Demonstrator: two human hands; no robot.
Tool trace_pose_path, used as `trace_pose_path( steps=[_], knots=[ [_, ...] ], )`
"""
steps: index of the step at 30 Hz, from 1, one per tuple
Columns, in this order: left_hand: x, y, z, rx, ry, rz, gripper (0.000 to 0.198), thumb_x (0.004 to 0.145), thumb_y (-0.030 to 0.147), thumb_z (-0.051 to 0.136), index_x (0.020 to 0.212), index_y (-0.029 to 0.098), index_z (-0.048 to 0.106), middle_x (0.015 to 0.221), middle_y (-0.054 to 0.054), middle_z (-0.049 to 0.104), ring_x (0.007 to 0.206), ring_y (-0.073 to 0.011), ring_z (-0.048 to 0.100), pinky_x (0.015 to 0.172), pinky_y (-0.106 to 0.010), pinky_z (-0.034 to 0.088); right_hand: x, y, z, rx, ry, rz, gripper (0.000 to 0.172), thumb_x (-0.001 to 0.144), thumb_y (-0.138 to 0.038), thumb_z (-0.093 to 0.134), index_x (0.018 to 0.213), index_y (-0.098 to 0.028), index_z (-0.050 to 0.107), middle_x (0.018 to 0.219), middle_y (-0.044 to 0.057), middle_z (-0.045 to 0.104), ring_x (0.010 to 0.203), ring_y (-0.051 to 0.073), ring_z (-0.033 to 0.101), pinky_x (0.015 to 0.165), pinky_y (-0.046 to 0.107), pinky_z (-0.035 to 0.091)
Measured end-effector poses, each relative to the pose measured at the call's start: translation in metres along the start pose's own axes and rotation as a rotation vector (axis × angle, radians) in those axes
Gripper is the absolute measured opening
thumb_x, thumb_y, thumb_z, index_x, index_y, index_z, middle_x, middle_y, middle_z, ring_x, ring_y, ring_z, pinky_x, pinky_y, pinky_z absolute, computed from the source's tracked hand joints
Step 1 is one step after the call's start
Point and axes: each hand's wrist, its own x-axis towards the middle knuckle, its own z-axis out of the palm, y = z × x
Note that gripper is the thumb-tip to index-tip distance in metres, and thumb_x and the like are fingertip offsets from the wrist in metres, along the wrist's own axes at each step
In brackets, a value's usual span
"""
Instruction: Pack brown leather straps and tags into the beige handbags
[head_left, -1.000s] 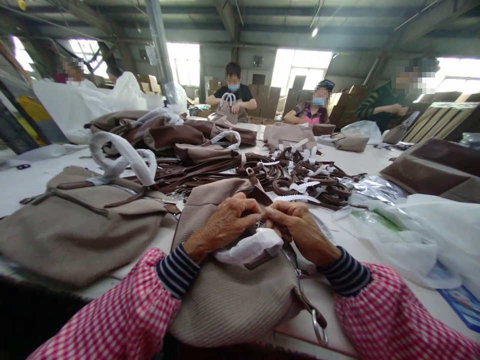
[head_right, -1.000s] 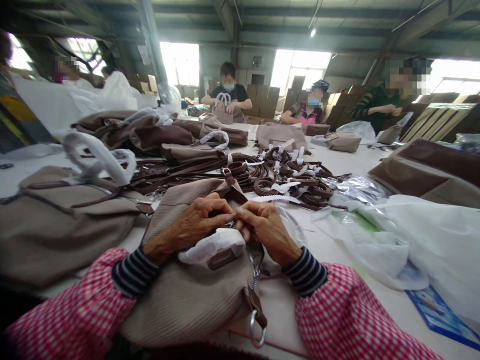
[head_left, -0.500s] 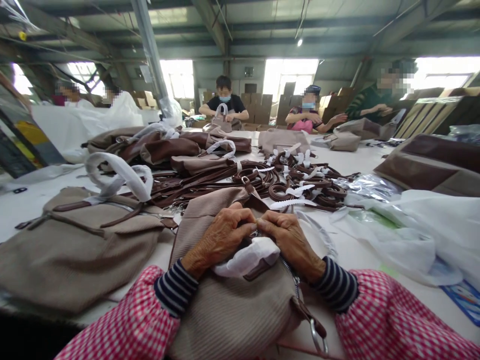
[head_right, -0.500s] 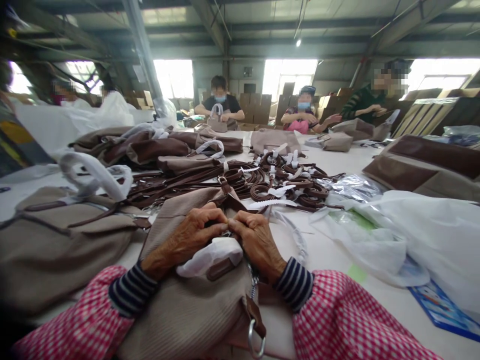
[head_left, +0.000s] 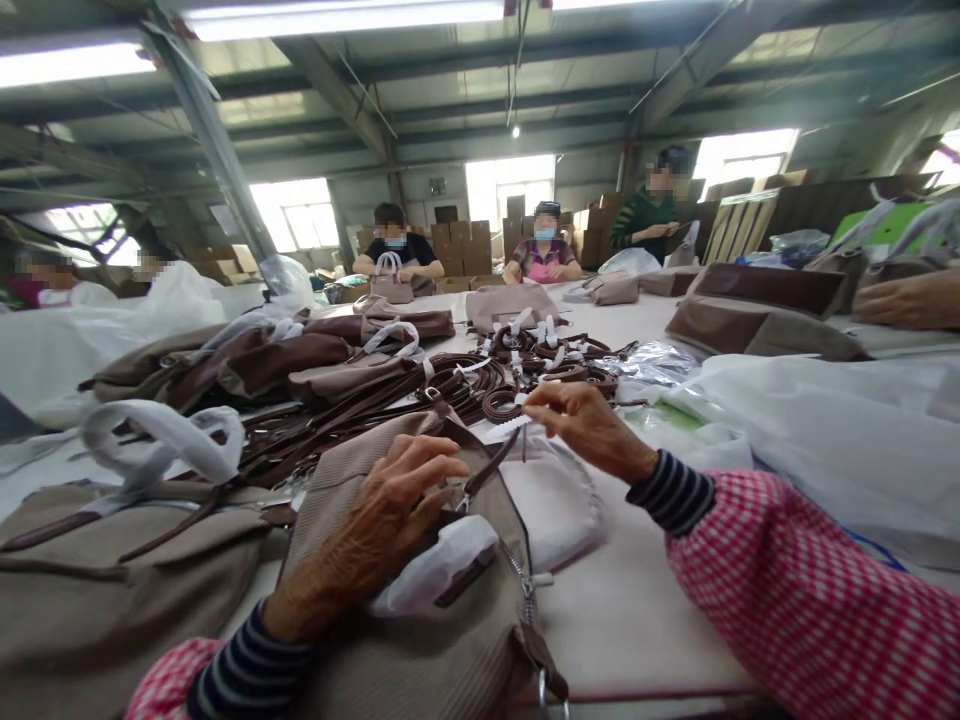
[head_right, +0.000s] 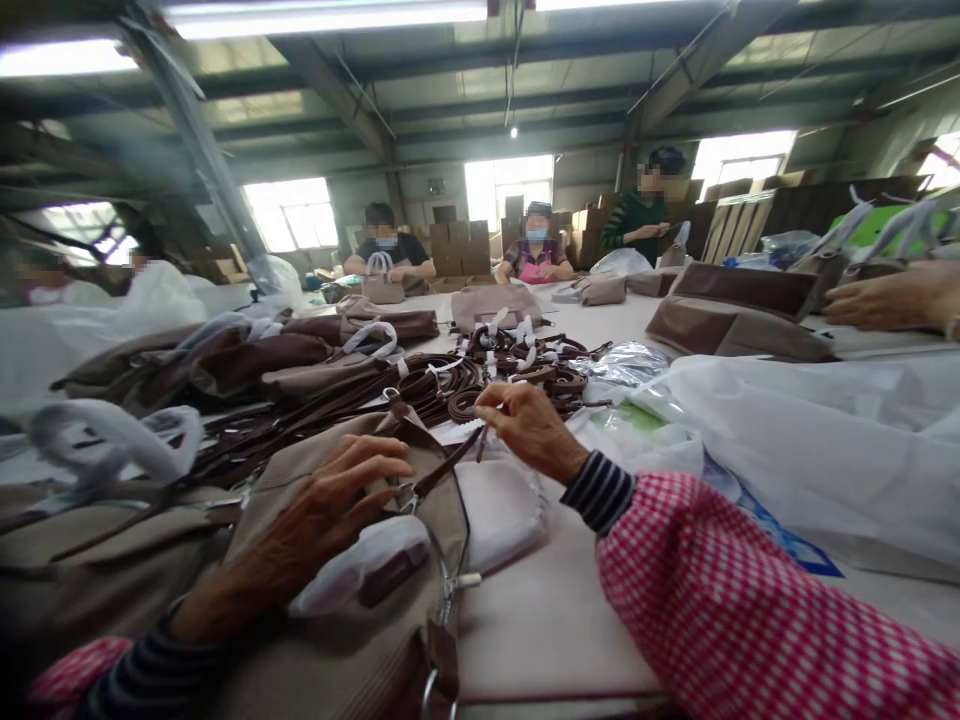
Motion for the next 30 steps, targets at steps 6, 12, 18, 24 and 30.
trace_pose_path(
  steps=[6,12,18,24,30],
  knots=[
    [-0.003,0.035,-0.025,0.174,-0.426,-0.034,0.046,0.081,0.0,0.053,0.113,0.03,0.067,0.115,0.001,0.07,0.113,-0.0245,0.055,0.1,-0.043,0.04,0.037,0.039,-0.033,-0.445,-0.106,-0.01,0.025,0.087,-0.014,0.054,0.1,-0.013,0.076,0.097,0.007,0.075,0.077,0.016,0.064,0.074,0.027,0.046],
    [-0.012,0.039,-0.007,0.283,-0.393,-0.208,0.032,0.08,-0.002,0.045,0.09,0.022,0.062,0.102,-0.003,0.067,0.098,-0.0254,0.056,0.085,-0.041,0.041,0.034,0.047,-0.007,-0.614,-0.326,-0.073,0.032,0.076,-0.007,0.063,0.105,-0.017,0.073,0.113,0.009,0.074,0.095,0.022,0.067,0.076,0.027,0.042],
    [-0.029,0.025,0.004,0.146,-0.223,-0.162,0.022,0.096,0.007,0.045,0.088,0.022,0.059,0.104,-0.004,0.066,0.094,-0.0205,0.058,0.08,-0.034,0.043,0.021,0.05,-0.015,-0.743,-0.414,-0.1,0.019,0.09,-0.008,0.053,0.099,-0.015,0.07,0.107,0.012,0.073,0.098,0.023,0.068,0.078,0.029,0.041],
    [-0.029,0.026,0.002,0.095,-0.182,-0.124,0.025,0.097,0.005,0.043,0.087,0.021,0.059,0.097,-0.003,0.064,0.091,-0.0208,0.055,0.081,-0.035,0.04,0.023,0.046,-0.062,-0.854,-0.668,-0.013,0.044,0.073,0.002,0.056,0.108,-0.015,0.076,0.109,0.013,0.074,0.106,0.025,0.067,0.085,0.03,0.048],
    [-0.033,0.022,-0.001,0.1,-0.109,-0.02,0.024,0.098,0.002,0.045,0.088,0.02,0.056,0.095,-0.003,0.065,0.091,-0.0211,0.054,0.082,-0.036,0.038,0.053,0.027,-0.055,-0.324,-0.67,-0.068,0.059,0.073,-0.002,0.054,0.128,-0.013,0.07,0.127,0.009,0.071,0.104,0.02,0.066,0.087,0.027,0.051]
  ],
)
